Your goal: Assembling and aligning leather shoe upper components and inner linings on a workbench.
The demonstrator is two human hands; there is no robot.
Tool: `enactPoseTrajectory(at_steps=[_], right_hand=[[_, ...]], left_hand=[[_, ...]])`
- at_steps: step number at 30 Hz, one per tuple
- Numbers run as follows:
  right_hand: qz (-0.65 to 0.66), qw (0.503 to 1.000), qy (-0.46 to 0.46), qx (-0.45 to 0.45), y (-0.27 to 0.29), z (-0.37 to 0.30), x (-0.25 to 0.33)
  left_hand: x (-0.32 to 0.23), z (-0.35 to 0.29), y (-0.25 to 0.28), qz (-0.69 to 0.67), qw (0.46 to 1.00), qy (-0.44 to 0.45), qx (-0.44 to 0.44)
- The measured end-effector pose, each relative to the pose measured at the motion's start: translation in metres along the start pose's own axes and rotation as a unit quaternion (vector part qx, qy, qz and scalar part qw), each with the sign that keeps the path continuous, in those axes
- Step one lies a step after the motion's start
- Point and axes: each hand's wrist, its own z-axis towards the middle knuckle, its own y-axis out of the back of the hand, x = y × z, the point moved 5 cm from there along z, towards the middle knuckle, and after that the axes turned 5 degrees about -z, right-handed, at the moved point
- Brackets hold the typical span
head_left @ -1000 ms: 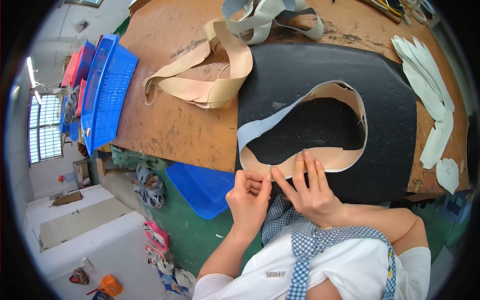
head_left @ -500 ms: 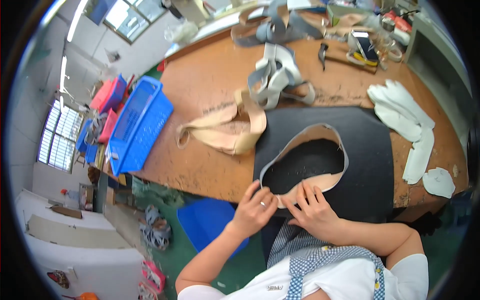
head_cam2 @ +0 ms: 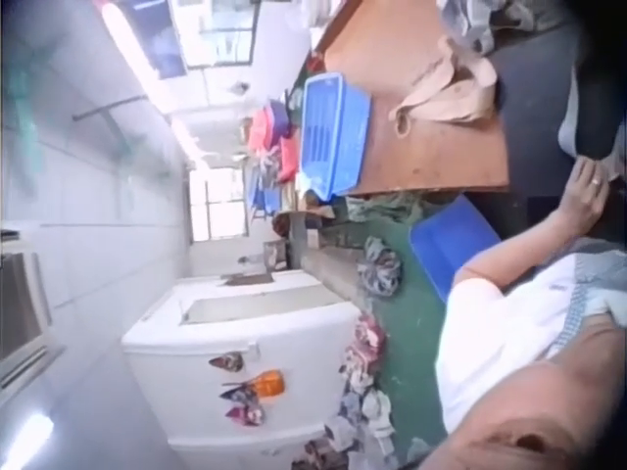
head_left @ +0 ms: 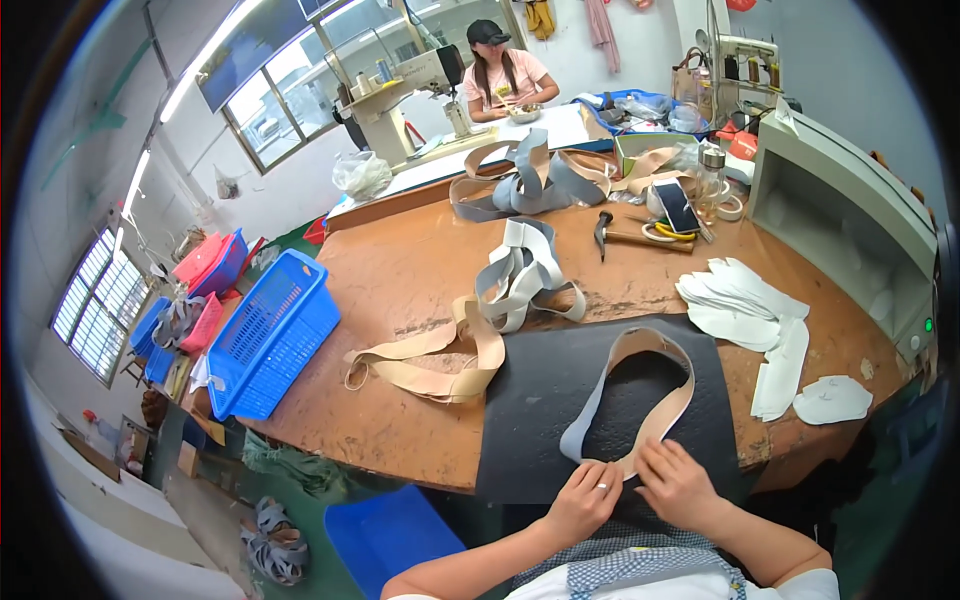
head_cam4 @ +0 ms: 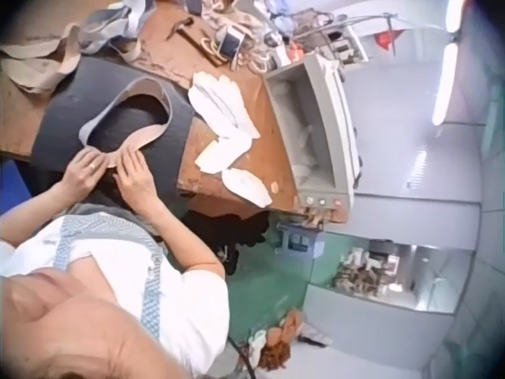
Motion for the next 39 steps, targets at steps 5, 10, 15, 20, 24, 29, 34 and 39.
enactPoseTrajectory(at_steps=[5, 10, 15, 20, 24, 29, 34, 39], right_hand=[[0.014, 0.998, 0.046, -0.039, -0.007, 0.012, 0.006], [0.042, 0.995, 0.055, -0.077, -0.012, 0.01, 0.0], [0.07, 0.992, 0.033, -0.099, -0.017, 0.008, -0.007], [0.105, 0.988, 0.033, -0.107, -0.01, 0.005, -0.008], [0.121, 0.987, 0.027, -0.106, -0.007, 0.004, -0.006], [0.142, 0.983, 0.003, -0.114, -0.013, -0.004, -0.003], [0.155, 0.98, 0.022, -0.126, -0.013, 0.009, -0.012], [0.186, 0.976, -0.029, -0.114, -0.014, 0.01, -0.017]], left_hand=[[-0.013, -0.005, 0.006, 0.042, 0.995, 0.094, 0.019], [-0.011, 0.004, 0.001, 0.004, 0.988, 0.157, 0.001], [-0.003, 0.018, -0.003, -0.026, 0.987, 0.159, 0.022], [-0.016, 0.024, -0.002, 0.045, 0.995, 0.072, 0.056], [-0.023, 0.029, -0.004, 0.077, 0.992, 0.039, 0.096], [-0.018, 0.024, -0.002, -0.007, 0.994, 0.052, 0.099], [0.014, 0.018, -0.003, -0.08, 0.978, 0.192, 0.022], [0.025, 0.011, 0.008, -0.229, 0.921, 0.314, -0.037]])
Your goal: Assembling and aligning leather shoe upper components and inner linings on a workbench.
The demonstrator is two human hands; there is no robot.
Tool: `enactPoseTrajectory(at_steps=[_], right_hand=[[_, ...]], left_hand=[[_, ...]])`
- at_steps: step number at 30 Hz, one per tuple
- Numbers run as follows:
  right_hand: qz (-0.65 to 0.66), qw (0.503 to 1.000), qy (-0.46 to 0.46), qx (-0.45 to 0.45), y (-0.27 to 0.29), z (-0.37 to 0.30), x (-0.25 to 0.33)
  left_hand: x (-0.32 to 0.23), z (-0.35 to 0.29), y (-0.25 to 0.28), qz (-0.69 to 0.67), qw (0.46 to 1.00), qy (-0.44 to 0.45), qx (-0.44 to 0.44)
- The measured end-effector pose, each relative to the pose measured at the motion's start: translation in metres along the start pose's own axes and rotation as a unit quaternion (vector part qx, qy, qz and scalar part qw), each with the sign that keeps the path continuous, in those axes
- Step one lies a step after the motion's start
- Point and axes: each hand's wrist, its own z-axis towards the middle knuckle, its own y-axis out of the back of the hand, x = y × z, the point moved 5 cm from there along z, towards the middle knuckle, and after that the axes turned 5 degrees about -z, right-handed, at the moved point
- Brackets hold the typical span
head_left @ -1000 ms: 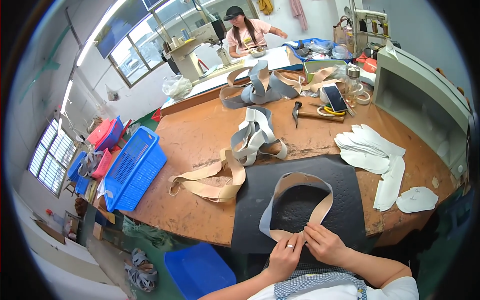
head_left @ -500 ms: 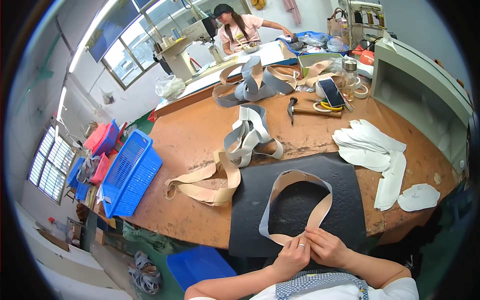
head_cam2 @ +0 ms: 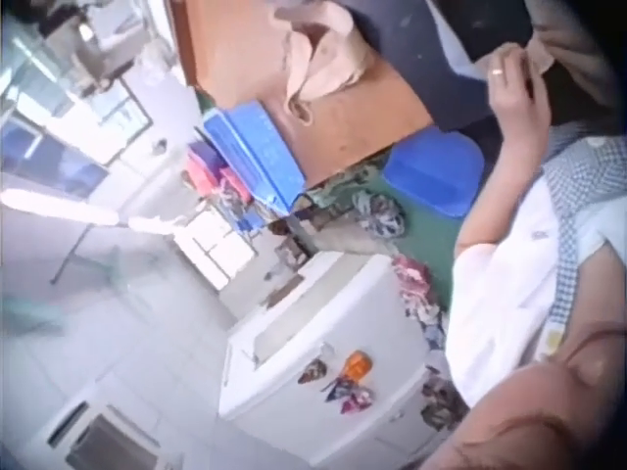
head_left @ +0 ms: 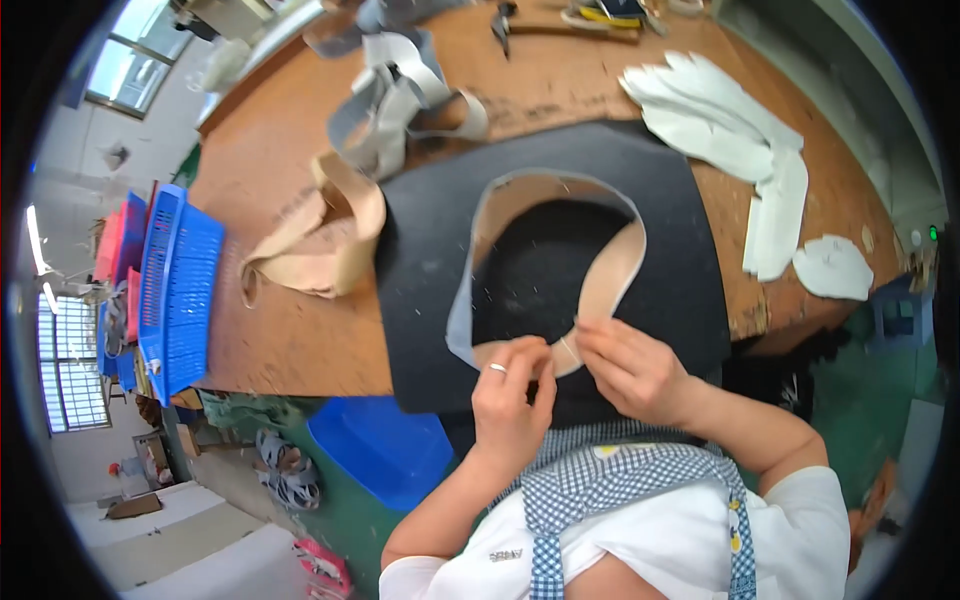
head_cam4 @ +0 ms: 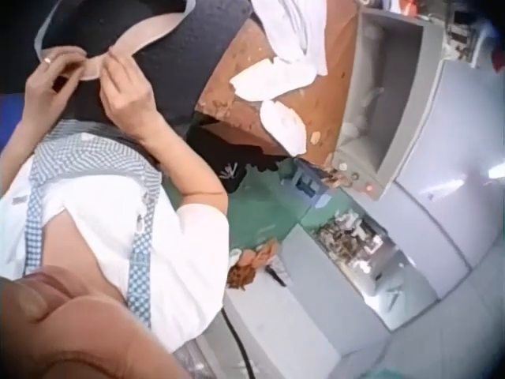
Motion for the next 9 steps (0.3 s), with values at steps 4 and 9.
enactPoseTrajectory(at_steps=[4, 9], right_hand=[[-0.01, 1.0, -0.002, 0.014, -0.009, 0.003, -0.008], [0.014, 0.999, -0.032, 0.01, -0.004, -0.001, -0.002]], left_hand=[[0.005, -0.001, -0.007, 0.004, 1.0, -0.004, 0.029], [-0.001, -0.008, -0.01, 0.059, 0.99, -0.105, 0.076]])
